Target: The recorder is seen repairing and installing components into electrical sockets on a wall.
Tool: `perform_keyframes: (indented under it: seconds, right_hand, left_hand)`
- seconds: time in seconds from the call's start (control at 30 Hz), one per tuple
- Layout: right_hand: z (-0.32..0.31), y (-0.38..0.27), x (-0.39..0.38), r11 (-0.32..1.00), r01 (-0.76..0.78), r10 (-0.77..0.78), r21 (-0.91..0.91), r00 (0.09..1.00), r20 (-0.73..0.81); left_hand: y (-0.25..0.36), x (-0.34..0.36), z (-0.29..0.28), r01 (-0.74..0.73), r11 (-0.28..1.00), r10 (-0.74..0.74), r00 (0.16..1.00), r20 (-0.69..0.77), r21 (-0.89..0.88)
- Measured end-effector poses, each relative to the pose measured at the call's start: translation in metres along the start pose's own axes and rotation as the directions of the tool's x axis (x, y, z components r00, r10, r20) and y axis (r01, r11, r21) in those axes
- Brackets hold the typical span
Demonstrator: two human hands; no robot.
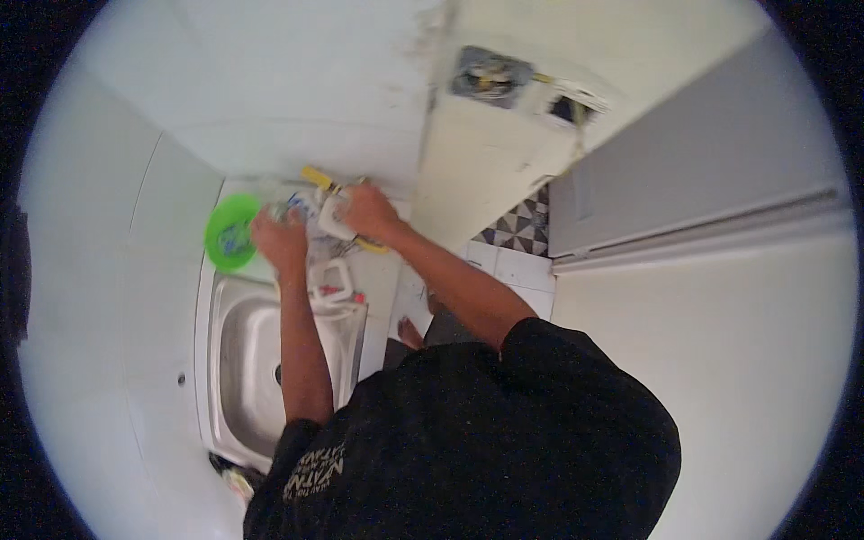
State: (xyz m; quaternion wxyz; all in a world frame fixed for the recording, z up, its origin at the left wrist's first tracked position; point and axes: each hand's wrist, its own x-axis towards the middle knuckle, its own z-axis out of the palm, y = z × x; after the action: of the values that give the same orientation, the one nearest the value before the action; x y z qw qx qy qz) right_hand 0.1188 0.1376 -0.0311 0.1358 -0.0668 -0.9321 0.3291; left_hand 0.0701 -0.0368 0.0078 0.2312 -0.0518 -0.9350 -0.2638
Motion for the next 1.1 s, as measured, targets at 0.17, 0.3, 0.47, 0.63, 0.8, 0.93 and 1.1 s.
perform_keyframes:
  seconds: [0.17, 0.3, 0.47, 0.63, 0.8, 0.93, 1.1]
  right_hand:
    - [-0.107, -0.069, -0.06, 0.915, -0.101, 0.097, 0.39, 0.995, 0.031]
    - [-0.143, -0.067, -0.111, 0.904, -0.08, 0.081, 0.42, 0.997, 0.016]
    - [-0.194, -0.075, -0.141, 0.889, -0.157, 0.178, 0.431, 0.984, -0.009]
    - [-0.22, -0.071, -0.156, 0.894, -0.239, 0.396, 0.379, 0.818, -0.417]
    - [-0.234, -0.071, -0.135, 0.913, -0.14, 0.356, 0.384, 0.736, -0.576]
    - [-0.231, -0.074, -0.134, 0.912, -0.177, 0.363, 0.37, 0.769, -0.526]
    - [-0.192, -0.051, -0.162, 0.856, -0.18, 0.421, 0.484, 0.785, -0.454]
  left_hand:
    - [0.059, -0.023, -0.055, 0.167, 0.699, -0.002, 0.973, 0.231, -0.696]
    - [0.118, -0.047, -0.087, 0.309, 0.396, 0.331, 0.83, 0.448, -0.865]
    - [0.162, -0.042, -0.09, 0.474, 0.15, 0.384, 0.781, 0.493, -0.868]
    - [0.226, -0.018, -0.089, 0.219, 0.436, 0.204, 0.921, 0.333, -0.873]
    - [0.274, 0.015, -0.058, -0.22, 0.698, -0.037, 0.939, -0.341, -0.682]
    - [0.268, 0.013, -0.043, -0.068, 0.67, -0.103, 0.977, -0.184, -0.739]
    - [0.262, 0.025, -0.009, -0.297, 0.711, -0.04, 0.887, -0.459, -0.637]
